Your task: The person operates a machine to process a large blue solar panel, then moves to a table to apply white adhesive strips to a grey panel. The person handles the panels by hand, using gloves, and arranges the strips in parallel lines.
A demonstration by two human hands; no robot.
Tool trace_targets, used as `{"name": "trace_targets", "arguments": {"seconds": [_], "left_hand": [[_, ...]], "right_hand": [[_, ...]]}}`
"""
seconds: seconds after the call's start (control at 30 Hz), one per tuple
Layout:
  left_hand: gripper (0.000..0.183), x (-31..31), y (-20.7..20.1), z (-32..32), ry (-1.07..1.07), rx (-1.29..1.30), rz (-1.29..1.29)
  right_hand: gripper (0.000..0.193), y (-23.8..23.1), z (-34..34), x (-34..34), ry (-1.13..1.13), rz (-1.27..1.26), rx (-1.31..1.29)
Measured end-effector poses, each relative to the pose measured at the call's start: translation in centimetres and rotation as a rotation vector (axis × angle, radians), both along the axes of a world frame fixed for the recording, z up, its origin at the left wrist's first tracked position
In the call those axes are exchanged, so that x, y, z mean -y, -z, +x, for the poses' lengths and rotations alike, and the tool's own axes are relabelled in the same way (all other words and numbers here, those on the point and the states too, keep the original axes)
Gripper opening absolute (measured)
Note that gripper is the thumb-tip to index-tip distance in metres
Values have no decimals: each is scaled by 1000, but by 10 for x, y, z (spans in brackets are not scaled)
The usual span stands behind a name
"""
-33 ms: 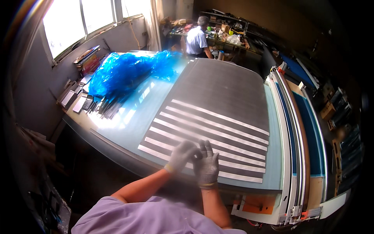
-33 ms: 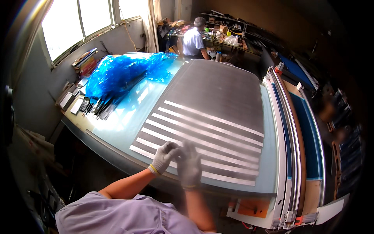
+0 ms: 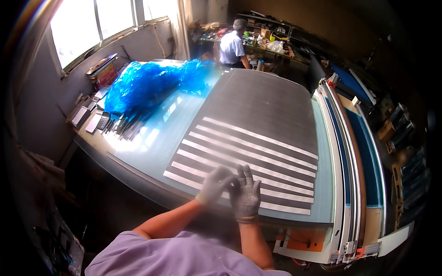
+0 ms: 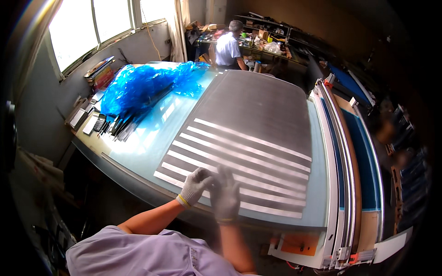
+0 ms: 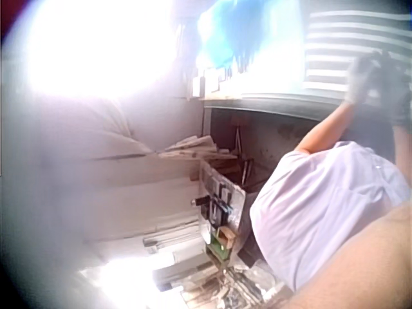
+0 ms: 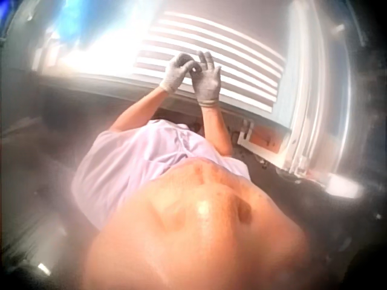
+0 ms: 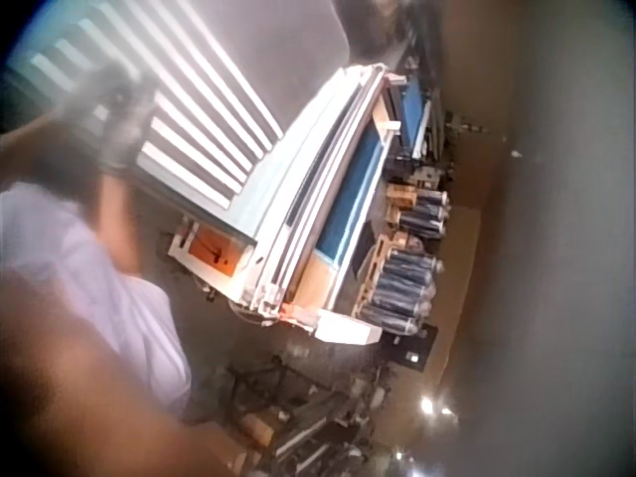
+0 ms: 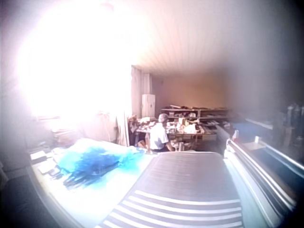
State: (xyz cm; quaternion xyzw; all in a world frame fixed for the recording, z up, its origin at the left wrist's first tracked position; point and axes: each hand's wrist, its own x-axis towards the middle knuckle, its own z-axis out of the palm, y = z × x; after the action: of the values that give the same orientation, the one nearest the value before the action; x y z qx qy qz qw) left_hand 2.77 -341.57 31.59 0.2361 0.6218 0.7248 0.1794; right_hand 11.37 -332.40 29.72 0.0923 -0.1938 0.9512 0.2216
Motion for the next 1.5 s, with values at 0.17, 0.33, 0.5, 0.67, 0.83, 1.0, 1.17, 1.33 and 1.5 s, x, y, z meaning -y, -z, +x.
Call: {"name": "trace_targets", "arguments": {"seconds": [0.17,0.33,0.5,0.67,0.83,1.0,1.17,1.33,1.5], "left_hand": [[9,38,2,-35,-141,48,88],[8,97,-3,-93,-84,-335,17],[11,163,-34,-112,155,-239,-139],[7,187,-57,-110,99,2,180],[11,182,-59,-113,-168,-59,288],[13,155,-77,-83,-122,23,140],[15,130,-48,-50,91,-343,-35],[19,103,-45,-24,-109,-305,122],[15,89,-65,-21,-285,-274,198]], "right_hand": [[61,-19,-14,57,-161,-339,-140],[59,-26,-62,112,39,193,-73],[57,-32,-88,171,24,121,40],[54,-52,-100,190,-37,205,-47],[52,-60,-96,181,-188,311,-107],[50,-49,-77,152,-85,290,29],[51,-62,-30,117,24,507,100],[52,-63,-15,99,12,523,159],[54,-69,-13,91,-50,464,160]]}}
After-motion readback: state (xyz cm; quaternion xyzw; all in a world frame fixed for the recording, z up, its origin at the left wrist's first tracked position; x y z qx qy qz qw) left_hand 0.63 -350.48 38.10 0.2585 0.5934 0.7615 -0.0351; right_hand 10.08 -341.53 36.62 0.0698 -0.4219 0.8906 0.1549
